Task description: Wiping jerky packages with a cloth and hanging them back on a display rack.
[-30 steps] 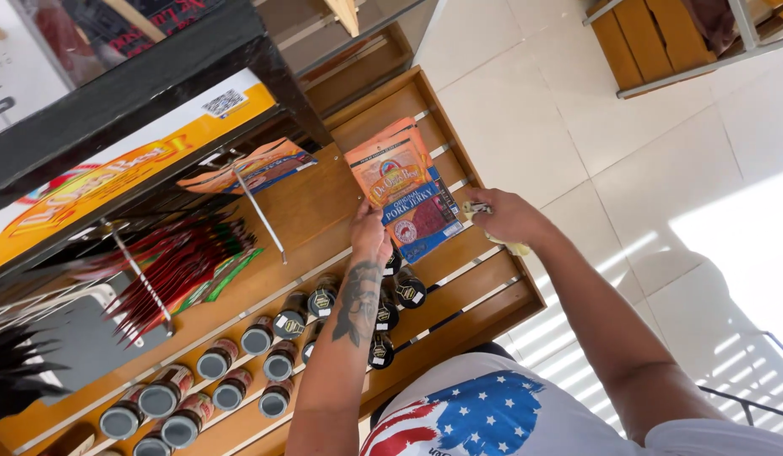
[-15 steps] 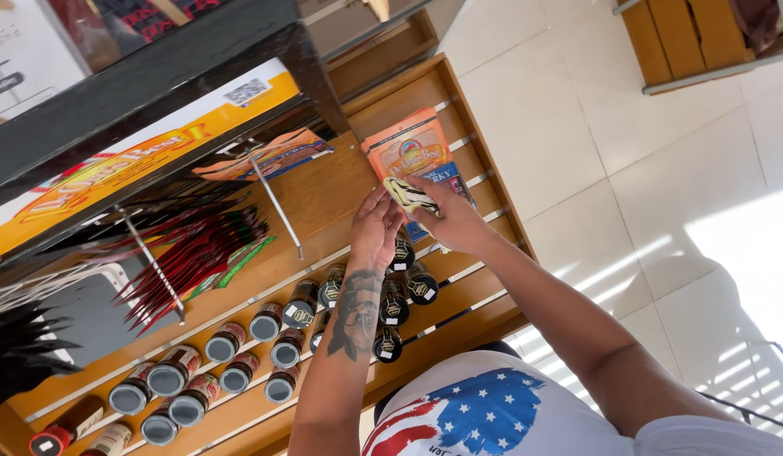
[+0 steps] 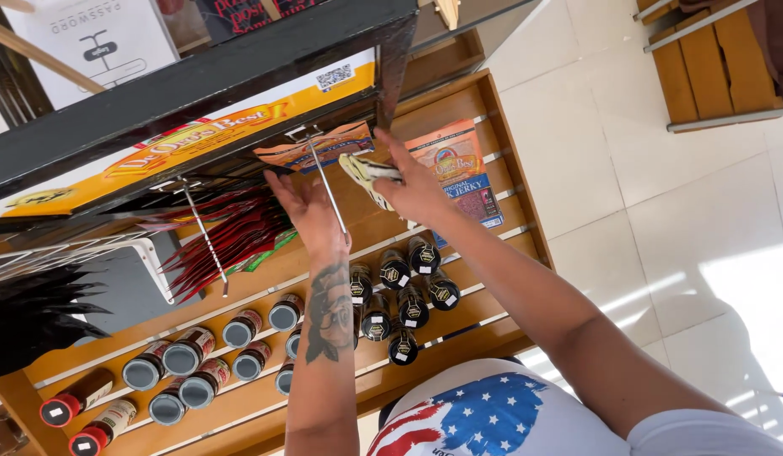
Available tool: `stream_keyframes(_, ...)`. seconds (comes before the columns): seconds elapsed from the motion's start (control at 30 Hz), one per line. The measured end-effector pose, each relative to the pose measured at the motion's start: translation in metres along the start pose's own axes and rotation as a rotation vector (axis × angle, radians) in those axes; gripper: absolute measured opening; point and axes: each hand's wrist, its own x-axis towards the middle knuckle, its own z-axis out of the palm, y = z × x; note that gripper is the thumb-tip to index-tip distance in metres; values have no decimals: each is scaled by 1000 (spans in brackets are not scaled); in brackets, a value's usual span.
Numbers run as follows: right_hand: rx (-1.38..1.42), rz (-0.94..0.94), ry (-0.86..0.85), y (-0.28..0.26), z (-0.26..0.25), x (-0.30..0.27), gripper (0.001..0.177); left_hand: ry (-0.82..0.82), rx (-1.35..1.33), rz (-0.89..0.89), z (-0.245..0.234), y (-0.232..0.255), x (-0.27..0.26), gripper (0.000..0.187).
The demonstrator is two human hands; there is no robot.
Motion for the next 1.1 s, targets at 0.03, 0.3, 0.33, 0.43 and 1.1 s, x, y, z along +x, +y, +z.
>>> stream_keyframes(0.03,-2,-4,-3,-3,2,3,71,2,-4,3,5,5,1,92)
stream_keyframes(0.3,64,27,58,23,16,19,55,-55,1,35,10,17,-11,63)
stream_keyframes(0.33,63,23,56,26,19,17,55,-54,-1,39,11,15,-14,63)
stream_keyframes(0.43,-114,65,60,33,27,17,51,-86,1,35,15,11,-21,68)
stream_keyframes(1.1,-400,-15,-67,-14,-38,-93,26,-150,222,8,-82,7,-103,34)
